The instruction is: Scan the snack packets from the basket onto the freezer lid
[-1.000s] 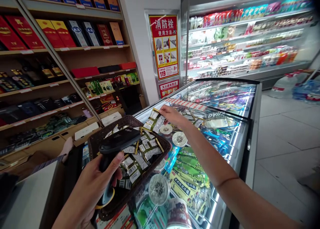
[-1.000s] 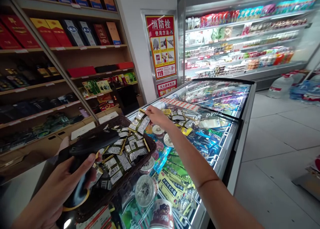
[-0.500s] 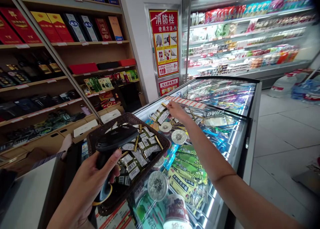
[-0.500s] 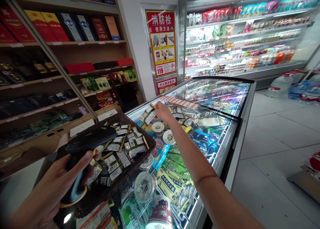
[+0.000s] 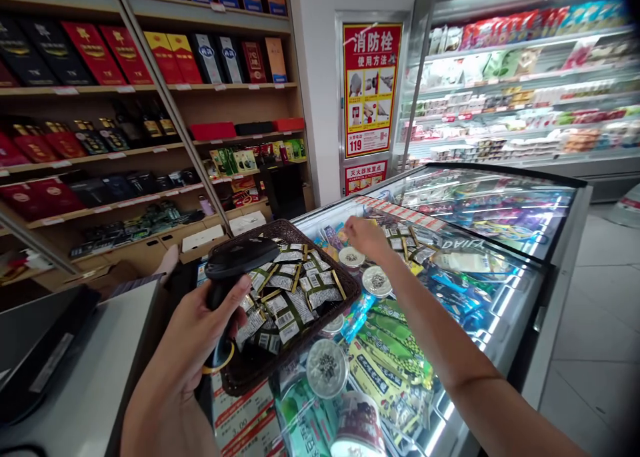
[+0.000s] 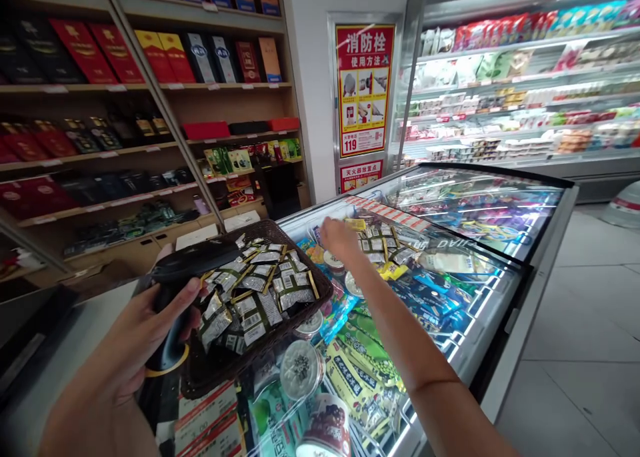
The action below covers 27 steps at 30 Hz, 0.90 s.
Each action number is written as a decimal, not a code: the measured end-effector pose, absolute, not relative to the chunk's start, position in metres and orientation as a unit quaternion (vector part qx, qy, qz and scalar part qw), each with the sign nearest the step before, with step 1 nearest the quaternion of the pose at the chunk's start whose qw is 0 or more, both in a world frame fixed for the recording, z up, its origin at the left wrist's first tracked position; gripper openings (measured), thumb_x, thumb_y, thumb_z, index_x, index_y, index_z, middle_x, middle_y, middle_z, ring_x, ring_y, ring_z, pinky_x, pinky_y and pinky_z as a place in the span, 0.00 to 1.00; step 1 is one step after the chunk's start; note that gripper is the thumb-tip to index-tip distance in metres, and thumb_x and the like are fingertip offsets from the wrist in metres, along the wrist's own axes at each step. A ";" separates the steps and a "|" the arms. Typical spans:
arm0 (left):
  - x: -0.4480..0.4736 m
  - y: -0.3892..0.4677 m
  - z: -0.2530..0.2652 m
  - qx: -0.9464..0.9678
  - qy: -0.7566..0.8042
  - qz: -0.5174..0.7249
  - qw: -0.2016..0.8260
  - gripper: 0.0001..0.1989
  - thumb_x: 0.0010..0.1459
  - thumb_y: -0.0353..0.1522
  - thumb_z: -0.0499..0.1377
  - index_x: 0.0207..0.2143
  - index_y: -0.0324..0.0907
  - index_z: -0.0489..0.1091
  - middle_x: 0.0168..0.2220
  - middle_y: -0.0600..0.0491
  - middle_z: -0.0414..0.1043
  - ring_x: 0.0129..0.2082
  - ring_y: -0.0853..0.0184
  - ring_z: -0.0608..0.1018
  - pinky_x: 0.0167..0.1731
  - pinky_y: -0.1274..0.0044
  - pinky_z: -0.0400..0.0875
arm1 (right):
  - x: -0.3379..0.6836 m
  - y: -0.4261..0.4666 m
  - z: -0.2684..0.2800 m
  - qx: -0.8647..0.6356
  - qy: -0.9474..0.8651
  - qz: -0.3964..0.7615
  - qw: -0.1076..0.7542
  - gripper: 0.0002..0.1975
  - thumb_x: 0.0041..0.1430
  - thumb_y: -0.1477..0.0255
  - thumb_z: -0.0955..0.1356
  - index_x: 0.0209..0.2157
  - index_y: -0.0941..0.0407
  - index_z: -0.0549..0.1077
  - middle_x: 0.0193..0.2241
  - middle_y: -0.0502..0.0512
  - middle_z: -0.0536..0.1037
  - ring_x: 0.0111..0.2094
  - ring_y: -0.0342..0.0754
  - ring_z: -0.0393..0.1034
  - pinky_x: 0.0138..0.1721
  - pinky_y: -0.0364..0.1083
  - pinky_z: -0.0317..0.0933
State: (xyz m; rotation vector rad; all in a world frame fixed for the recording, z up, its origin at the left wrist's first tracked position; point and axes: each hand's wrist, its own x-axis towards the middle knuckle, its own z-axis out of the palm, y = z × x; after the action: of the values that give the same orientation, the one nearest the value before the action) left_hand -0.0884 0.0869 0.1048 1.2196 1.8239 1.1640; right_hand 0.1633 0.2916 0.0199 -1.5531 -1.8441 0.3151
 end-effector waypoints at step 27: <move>-0.077 0.088 0.104 0.533 0.671 0.374 0.354 0.25 0.45 0.56 0.63 0.28 0.43 0.67 0.17 0.58 0.70 0.17 0.71 0.68 0.17 0.80 0.58 | 0.137 0.273 0.044 -0.507 -0.540 0.430 0.517 0.07 0.60 0.67 0.62 0.28 0.53 0.62 0.21 0.45 0.62 0.23 0.42 0.57 0.23 0.39 0.51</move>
State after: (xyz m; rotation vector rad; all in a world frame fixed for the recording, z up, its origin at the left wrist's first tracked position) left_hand -0.0770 0.0881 0.1038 1.3780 1.7353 0.9666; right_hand 0.1370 0.2729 0.0444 -1.2172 -1.2955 1.0314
